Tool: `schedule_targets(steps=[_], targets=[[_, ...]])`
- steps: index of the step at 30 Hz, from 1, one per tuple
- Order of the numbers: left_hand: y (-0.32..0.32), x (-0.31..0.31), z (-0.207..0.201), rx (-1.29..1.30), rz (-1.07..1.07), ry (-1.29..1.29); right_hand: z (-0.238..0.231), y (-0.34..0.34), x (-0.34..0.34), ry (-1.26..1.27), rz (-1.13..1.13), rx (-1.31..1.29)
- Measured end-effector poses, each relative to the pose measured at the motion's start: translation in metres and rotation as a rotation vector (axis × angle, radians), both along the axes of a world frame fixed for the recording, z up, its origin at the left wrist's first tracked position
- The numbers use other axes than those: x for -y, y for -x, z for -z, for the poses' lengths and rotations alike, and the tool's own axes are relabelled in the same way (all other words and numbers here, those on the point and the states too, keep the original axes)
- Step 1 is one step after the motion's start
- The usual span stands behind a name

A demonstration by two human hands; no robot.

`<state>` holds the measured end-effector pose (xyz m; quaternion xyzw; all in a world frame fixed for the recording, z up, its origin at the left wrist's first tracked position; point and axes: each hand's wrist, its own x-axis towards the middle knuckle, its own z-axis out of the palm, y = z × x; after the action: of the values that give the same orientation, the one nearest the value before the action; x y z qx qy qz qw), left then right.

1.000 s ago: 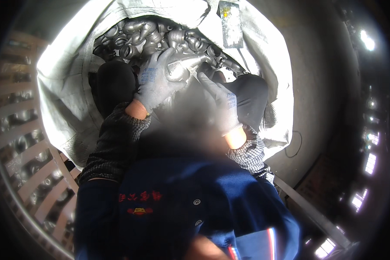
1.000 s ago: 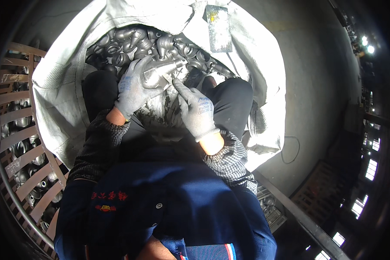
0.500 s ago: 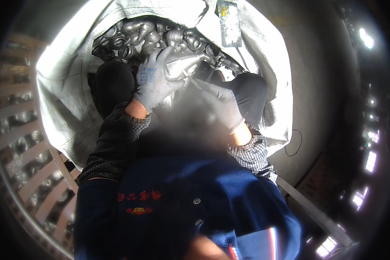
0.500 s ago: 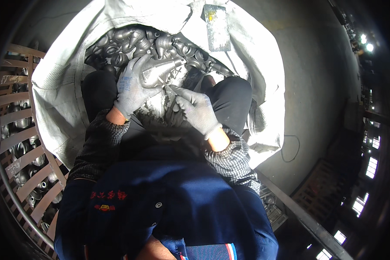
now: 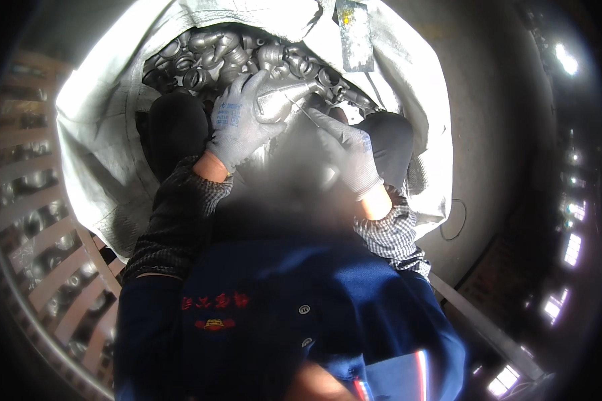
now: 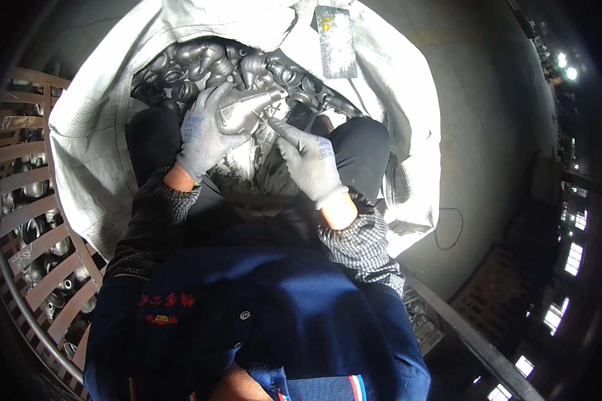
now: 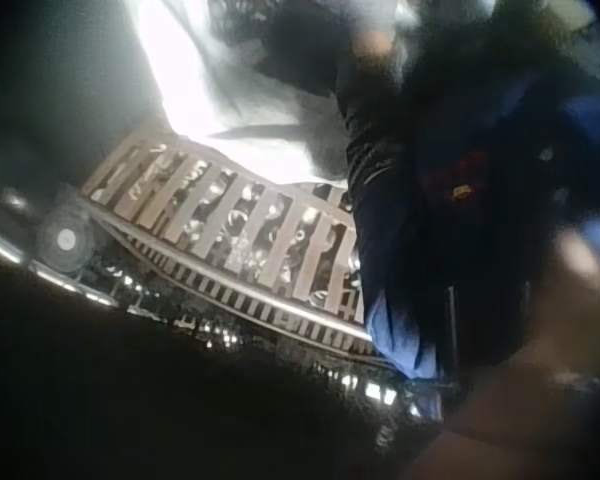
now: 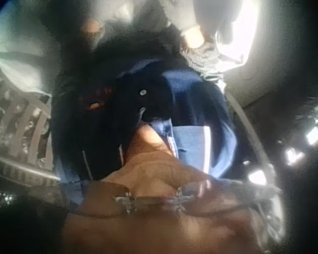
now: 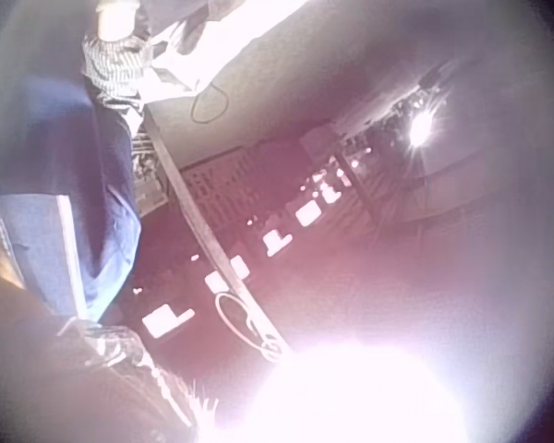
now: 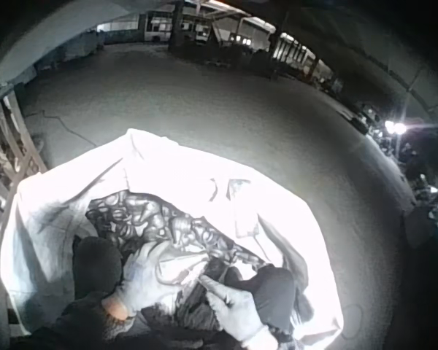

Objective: Using a hand tool to smooth or deburr metal casting components over a bulk storage bag.

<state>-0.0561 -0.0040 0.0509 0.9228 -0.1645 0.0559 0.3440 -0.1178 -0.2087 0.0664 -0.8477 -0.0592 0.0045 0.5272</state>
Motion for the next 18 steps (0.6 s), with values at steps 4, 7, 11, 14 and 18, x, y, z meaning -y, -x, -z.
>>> schedule_targets(steps=[4, 7, 11, 14, 18], targets=[[0.0, -0.002, 0.001, -0.07, 0.014, -0.013, -0.005, -0.001, -0.002, 0.284, 0.012, 0.172], [0.0, -0.001, 0.002, -0.086, 0.012, 0.009, -0.012, 0.002, -0.006, 0.48, -0.002, 0.178], [-0.001, 0.0, 0.005, -0.127, -0.004, 0.071, -0.005, 0.007, -0.011, 0.505, -0.034, 0.061], [-0.001, 0.0, 0.007, -0.174, 0.001, 0.126, -0.002, 0.01, -0.012, 0.411, -0.027, 0.159], [-0.002, -0.003, 0.008, -0.176, -0.01, 0.167, -0.007, 0.008, -0.014, 0.243, -0.013, 0.13]])
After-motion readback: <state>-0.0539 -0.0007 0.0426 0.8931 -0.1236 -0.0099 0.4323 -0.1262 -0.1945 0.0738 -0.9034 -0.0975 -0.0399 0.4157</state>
